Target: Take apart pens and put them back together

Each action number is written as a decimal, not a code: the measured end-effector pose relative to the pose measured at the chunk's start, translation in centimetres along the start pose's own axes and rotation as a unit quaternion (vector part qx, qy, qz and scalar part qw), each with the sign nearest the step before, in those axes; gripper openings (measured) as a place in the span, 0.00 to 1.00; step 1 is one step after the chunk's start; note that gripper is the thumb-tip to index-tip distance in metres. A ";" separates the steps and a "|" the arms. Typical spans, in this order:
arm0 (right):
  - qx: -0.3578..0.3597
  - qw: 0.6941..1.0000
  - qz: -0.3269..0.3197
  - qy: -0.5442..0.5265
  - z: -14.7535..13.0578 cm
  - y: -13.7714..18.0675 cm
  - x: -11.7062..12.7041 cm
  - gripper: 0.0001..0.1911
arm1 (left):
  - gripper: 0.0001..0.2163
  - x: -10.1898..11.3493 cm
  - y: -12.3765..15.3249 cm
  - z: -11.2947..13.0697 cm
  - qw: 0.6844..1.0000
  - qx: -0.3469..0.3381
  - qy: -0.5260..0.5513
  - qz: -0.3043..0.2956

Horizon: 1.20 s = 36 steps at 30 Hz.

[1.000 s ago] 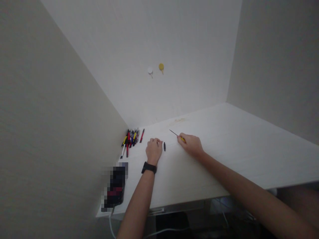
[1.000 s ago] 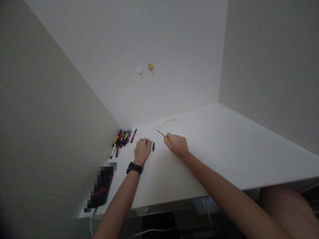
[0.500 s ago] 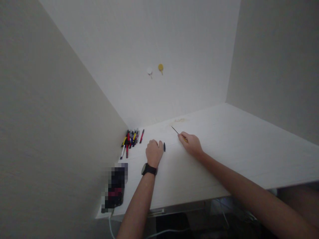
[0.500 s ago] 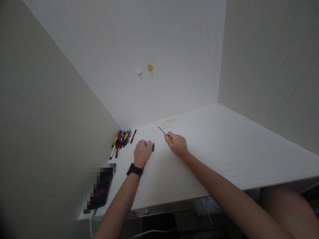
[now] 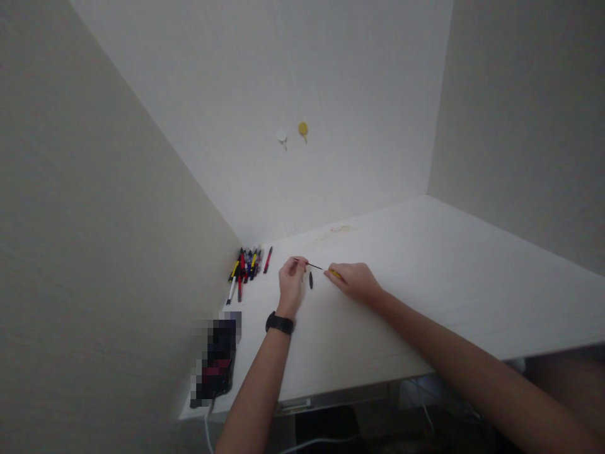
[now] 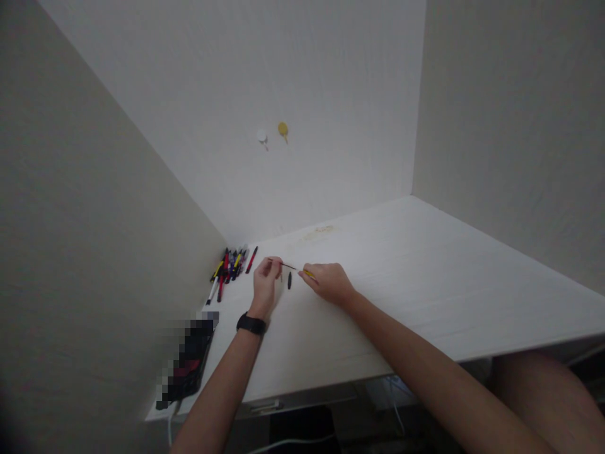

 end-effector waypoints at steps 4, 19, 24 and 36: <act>-0.072 0.997 0.033 -0.005 0.8 -0.1 0.4 0.21 | 0.16 0.7 -0.9 0.0 0.999 0.009 -0.008 0.044; -0.179 0.959 0.171 -0.141 4.4 0.1 -0.4 0.18 | 0.14 -6.4 0.4 1.7 0.804 -0.050 -0.590 0.055; -0.189 0.945 0.185 -0.193 5.1 -0.1 -1.1 0.15 | 0.17 -5.5 0.3 1.7 0.798 -0.041 -0.598 0.070; -0.196 0.928 0.222 -0.226 5.7 0.1 -1.4 0.15 | 0.13 -5.0 0.4 1.2 0.805 -0.067 -0.588 0.041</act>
Point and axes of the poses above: each hand's wrist, its own y-axis away from the middle knuckle, its own x-axis out of the back of the hand, z = x × y, the point moved 2 cm from there along -y, towards the middle knuckle, and after that the axes turned 14 degrees about x, right-handed, at the moved point
